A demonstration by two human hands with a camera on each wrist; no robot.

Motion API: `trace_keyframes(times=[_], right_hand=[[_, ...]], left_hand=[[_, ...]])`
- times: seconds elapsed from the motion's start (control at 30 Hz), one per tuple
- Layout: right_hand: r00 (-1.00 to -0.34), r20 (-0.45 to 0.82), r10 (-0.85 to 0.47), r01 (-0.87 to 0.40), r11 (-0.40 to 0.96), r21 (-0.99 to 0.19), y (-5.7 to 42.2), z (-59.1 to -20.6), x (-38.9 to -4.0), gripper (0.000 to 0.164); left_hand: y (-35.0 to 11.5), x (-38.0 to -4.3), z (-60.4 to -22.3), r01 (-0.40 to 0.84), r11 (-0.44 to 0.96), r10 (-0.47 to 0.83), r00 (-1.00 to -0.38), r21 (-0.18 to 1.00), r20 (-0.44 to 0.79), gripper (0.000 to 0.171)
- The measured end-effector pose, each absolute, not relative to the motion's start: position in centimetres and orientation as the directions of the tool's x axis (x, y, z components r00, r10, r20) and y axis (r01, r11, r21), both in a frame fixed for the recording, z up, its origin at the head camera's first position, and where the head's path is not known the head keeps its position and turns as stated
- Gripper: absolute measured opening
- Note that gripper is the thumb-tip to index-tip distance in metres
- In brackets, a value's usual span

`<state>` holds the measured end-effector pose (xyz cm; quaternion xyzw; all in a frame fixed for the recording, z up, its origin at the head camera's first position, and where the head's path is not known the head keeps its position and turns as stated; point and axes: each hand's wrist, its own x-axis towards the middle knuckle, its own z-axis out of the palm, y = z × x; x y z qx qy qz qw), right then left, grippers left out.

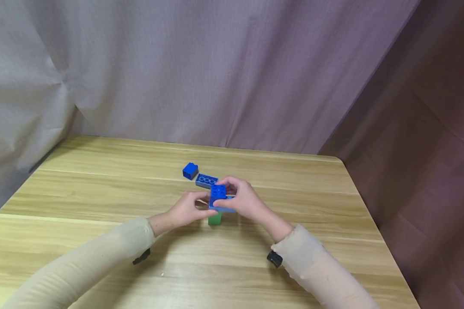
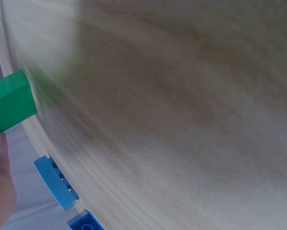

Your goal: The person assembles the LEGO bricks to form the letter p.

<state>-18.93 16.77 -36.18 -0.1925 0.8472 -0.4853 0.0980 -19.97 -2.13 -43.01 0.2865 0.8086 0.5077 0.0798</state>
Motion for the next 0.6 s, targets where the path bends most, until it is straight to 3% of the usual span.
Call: trace_keyframes(times=[0.6], right_hand=[[-0.901, 0.055, -0.430, -0.297, 0.518, -0.802, 16.68, -35.90, -18.70, 0.035]], left_hand=[[-2.26, -19.94, -42.97, 0.410, 0.294, 0.558, -0.807, 0.864, 0.193, 0.029]])
